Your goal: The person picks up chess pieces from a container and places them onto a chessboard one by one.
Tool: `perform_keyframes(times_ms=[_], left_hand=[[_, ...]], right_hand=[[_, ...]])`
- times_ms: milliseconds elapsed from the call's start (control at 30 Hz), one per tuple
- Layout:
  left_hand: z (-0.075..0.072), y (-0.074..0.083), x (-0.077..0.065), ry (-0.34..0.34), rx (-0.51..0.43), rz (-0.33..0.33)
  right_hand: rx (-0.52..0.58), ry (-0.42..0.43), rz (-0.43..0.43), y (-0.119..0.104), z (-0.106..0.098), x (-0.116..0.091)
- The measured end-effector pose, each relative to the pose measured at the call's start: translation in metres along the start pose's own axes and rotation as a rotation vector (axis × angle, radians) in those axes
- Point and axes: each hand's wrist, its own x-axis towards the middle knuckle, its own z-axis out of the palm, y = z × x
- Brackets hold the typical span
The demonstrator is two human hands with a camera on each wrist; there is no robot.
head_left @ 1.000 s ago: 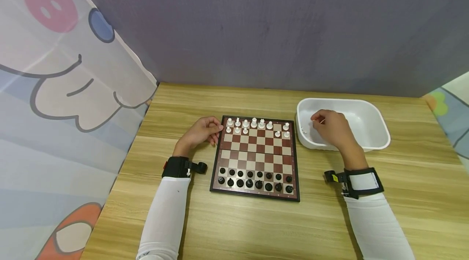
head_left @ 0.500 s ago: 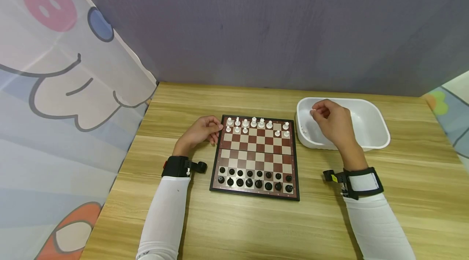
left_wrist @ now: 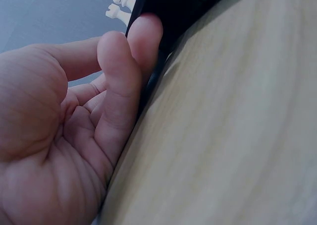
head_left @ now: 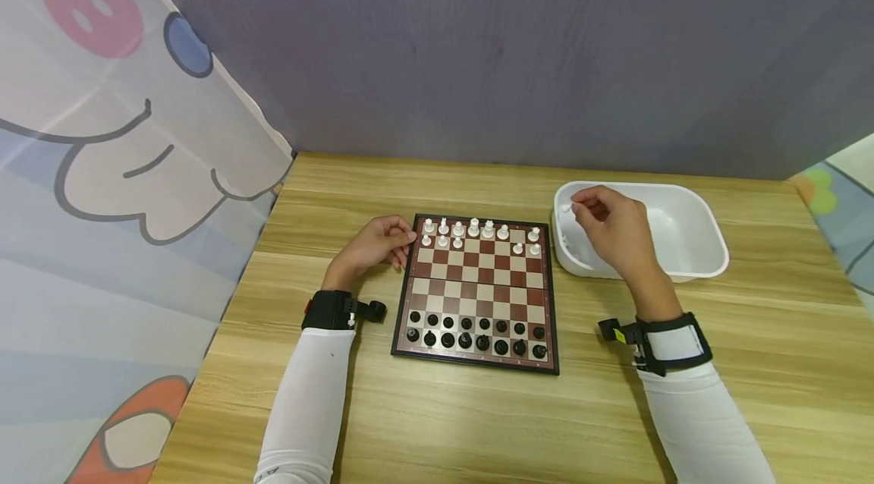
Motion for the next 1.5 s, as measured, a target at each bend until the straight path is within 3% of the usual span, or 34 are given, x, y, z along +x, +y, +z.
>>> perform_keyframes(times_ms=[433, 967, 1267, 1500], left_hand=[[0.000, 0.001, -0.001, 0.004, 0.005, -0.005], [0.000, 0.000, -0.001, 0.006, 0.000, 0.001], [0.001, 0.000, -0.001, 0.011, 0.015, 0.004], [0.001, 0.000, -0.001, 0.005, 0.020, 0.012]], right_hand=[[0.014, -0.011, -0.189, -0.023, 0.011, -0.005], [-0.010, -0.121, -0.228, -0.039, 0.030, -0.009], [-0.098, -0.238, -0.240, -0.049, 0.040, -0.010], [-0.174, -0.283, -0.277, -0.049, 0.046, -0.010]])
